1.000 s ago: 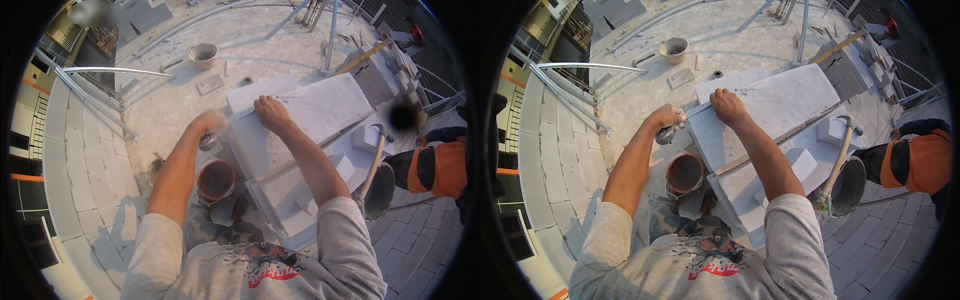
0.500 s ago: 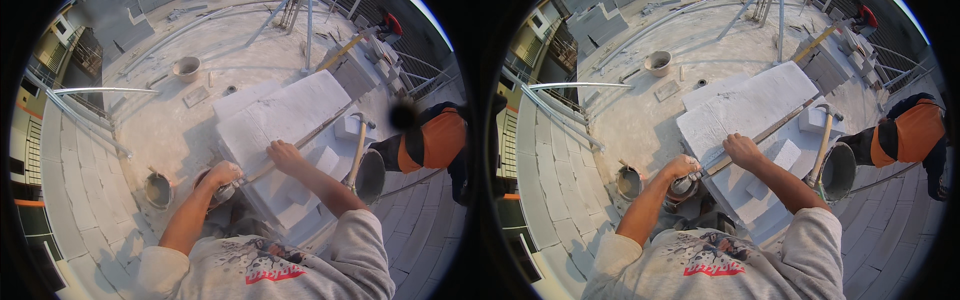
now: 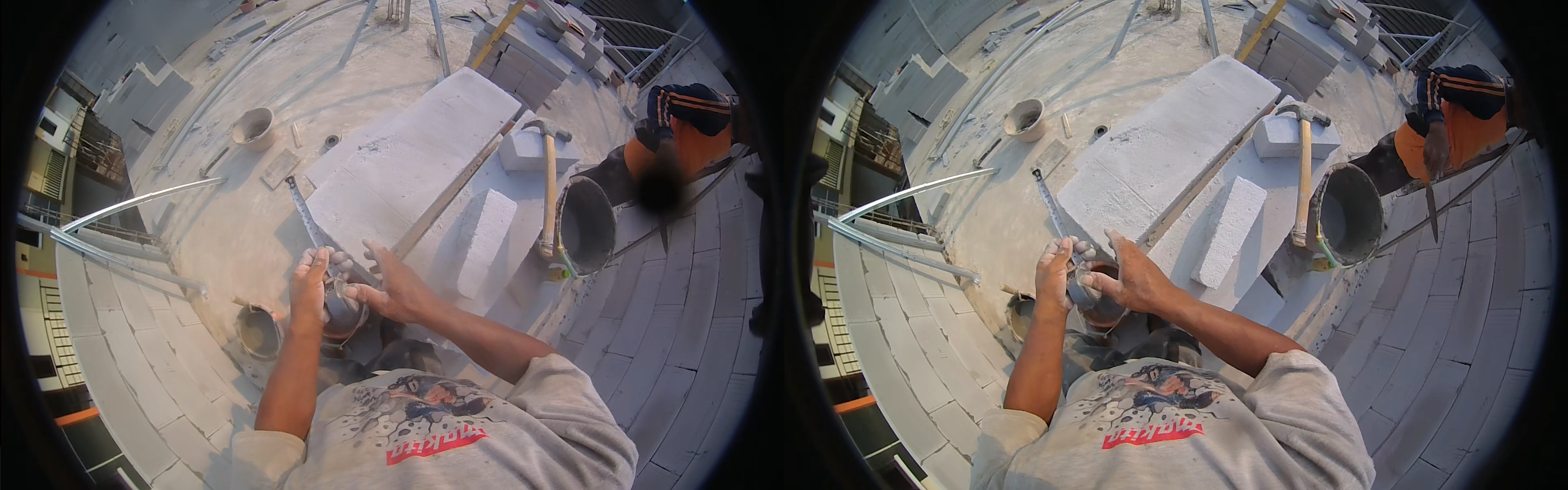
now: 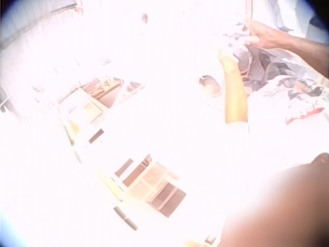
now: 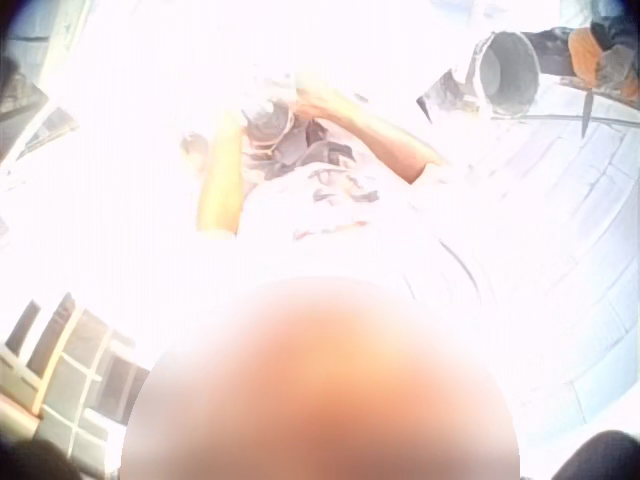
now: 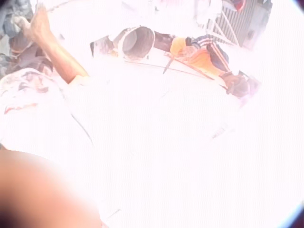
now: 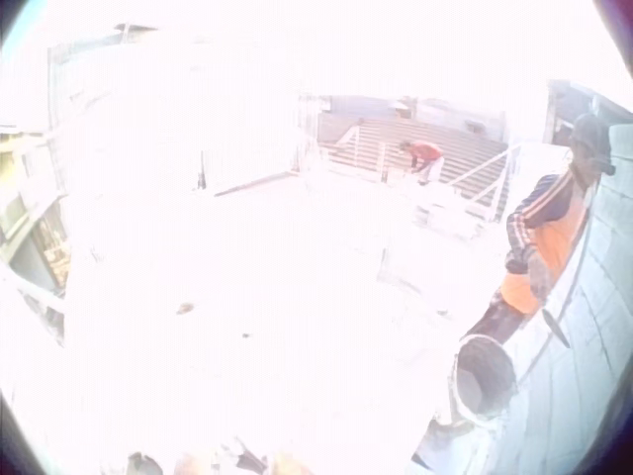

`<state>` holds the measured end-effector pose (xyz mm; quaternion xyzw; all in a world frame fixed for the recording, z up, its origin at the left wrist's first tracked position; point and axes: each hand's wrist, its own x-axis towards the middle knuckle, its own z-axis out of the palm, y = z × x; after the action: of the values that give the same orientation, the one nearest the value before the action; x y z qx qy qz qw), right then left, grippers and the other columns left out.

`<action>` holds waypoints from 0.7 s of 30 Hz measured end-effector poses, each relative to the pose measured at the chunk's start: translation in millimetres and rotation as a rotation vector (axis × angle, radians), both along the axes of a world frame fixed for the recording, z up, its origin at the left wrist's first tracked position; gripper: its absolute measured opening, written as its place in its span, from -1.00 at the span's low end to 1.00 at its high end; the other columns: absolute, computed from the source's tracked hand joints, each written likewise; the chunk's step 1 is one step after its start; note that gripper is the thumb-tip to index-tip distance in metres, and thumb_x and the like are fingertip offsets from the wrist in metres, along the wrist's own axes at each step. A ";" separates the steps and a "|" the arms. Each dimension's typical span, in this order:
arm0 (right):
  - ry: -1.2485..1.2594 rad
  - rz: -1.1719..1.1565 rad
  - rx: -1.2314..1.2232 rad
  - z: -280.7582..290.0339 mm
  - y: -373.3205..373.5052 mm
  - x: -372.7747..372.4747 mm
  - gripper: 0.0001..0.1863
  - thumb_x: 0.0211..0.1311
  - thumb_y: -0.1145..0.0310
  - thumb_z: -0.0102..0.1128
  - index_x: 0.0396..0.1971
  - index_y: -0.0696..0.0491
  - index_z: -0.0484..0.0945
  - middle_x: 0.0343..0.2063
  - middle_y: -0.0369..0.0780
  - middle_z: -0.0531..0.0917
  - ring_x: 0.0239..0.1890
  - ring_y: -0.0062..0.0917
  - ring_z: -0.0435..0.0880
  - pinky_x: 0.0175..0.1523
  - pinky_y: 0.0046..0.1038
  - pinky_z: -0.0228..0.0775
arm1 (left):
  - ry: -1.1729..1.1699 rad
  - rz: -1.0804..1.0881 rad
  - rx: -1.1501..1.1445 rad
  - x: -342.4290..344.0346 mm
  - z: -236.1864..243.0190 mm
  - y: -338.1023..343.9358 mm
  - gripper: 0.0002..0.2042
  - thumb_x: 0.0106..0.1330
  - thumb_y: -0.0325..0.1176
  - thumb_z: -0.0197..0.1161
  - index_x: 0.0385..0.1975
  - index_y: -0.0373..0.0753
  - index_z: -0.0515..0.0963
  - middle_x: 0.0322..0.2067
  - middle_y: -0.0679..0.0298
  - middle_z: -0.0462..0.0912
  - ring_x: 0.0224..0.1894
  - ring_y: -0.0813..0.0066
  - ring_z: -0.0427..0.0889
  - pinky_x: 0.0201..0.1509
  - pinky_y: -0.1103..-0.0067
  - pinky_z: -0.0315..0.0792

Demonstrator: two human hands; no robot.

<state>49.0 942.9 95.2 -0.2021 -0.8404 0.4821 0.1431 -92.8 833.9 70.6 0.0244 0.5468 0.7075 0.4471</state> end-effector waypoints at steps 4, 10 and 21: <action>0.061 -0.108 -0.621 -16.7 -44.0 14.5 -0.04 0.02 -0.08 0.36 0.24 0.27 0.15 0.12 0.17 0.37 0.20 -0.09 0.38 0.26 -0.20 0.20 | 0.068 -0.011 0.002 18.6 5.2 11.9 -0.79 0.38 -0.29 0.15 -0.18 -0.32 0.49 -0.26 0.27 0.57 -0.26 0.57 0.55 -0.13 0.62 0.46; 0.105 -0.253 -0.543 -22.1 -41.9 61.6 -0.21 -0.05 0.05 0.40 0.11 0.22 0.32 -0.12 0.03 0.54 -0.03 -0.24 0.54 0.10 -0.33 0.34 | 0.572 -0.409 -0.089 43.7 2.7 18.1 -0.79 0.29 -0.37 0.23 -0.52 -0.38 0.57 -0.39 0.37 0.54 -0.36 0.65 0.44 -0.29 0.65 0.34; -0.158 -0.603 0.081 -14.7 -100.0 93.3 -0.23 -0.12 0.14 0.45 0.10 0.16 0.34 -0.10 -0.03 0.51 -0.07 -0.14 0.56 0.00 -0.26 0.42 | 0.404 -0.546 0.062 3.3 -5.1 -52.1 -0.36 0.40 -0.16 0.12 0.34 -0.37 0.07 0.26 -0.09 0.24 0.30 0.24 0.27 0.31 0.48 0.17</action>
<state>142.3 842.9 80.5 -0.4733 -0.7697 0.3668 0.2216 -89.5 781.8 65.5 0.3231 0.5758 0.5587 0.5019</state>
